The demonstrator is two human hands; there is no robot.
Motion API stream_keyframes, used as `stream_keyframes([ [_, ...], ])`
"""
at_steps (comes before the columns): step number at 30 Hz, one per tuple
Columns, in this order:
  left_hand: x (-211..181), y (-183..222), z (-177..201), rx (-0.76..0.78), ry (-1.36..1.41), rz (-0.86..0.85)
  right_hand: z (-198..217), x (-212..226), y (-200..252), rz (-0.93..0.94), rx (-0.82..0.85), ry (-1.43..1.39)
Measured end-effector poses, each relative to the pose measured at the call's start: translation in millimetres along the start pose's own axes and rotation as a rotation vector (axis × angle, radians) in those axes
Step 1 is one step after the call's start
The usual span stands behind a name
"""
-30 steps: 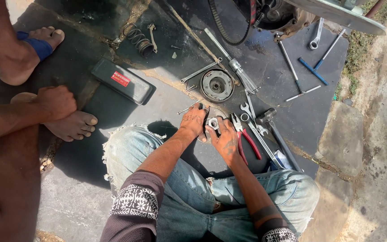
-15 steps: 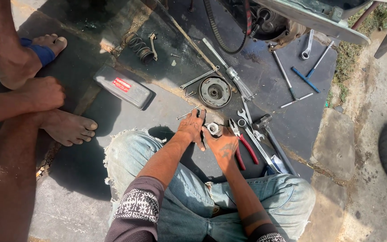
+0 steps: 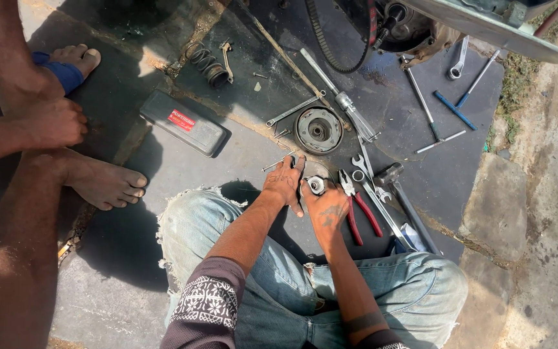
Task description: The person sits on the ground repairing a scooter clutch assembly. They hold a clutch shoe and use pliers to work on its spring and small hardware, fitting components together by hand while another person occasionally reaches in to handle the clutch hub and parts on the ground.
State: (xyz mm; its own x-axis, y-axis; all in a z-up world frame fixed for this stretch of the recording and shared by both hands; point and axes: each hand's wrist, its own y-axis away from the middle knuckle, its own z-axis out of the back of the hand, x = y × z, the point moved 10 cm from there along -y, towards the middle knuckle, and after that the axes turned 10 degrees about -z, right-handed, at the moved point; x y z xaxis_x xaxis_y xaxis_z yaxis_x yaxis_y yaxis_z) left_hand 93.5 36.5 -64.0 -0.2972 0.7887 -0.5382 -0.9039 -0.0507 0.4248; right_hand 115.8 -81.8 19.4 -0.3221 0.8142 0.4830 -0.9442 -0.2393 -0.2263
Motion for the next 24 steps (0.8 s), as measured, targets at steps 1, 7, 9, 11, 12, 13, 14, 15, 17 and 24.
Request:
stream_keyframes([
  [1,0,0,2,-0.012,0.002,0.005,2,2,-1,0.013,-0.001,-0.004],
  [7,0,1,0,0.007,-0.004,-0.004,-3,-5,0,-0.037,0.036,-0.014],
  [9,-1,-4,-4,0.004,-0.028,-0.032,-8,-6,0,-0.030,0.072,0.001],
  [11,-1,-8,-6,0.011,-0.047,-0.040,-7,-6,-1,-0.016,0.076,-0.023],
  [12,0,-9,-7,0.016,-0.066,-0.042,-6,-5,-1,0.002,0.084,-0.050],
  [13,-1,-9,-7,0.017,-0.066,-0.043,-7,-6,-1,0.001,0.084,-0.049],
  [14,-1,-9,-8,0.030,-0.073,-0.044,-7,-6,-1,0.008,0.091,-0.053],
  [15,-2,-9,-8,0.040,-0.079,-0.044,-8,-6,-2,0.020,0.099,-0.056],
  [17,-2,-9,-9,0.037,-0.084,-0.048,-8,-6,-3,0.024,0.113,-0.056],
  [24,-3,-10,-14,0.053,-0.119,-0.054,-21,-21,-7,0.029,0.179,-0.014],
])
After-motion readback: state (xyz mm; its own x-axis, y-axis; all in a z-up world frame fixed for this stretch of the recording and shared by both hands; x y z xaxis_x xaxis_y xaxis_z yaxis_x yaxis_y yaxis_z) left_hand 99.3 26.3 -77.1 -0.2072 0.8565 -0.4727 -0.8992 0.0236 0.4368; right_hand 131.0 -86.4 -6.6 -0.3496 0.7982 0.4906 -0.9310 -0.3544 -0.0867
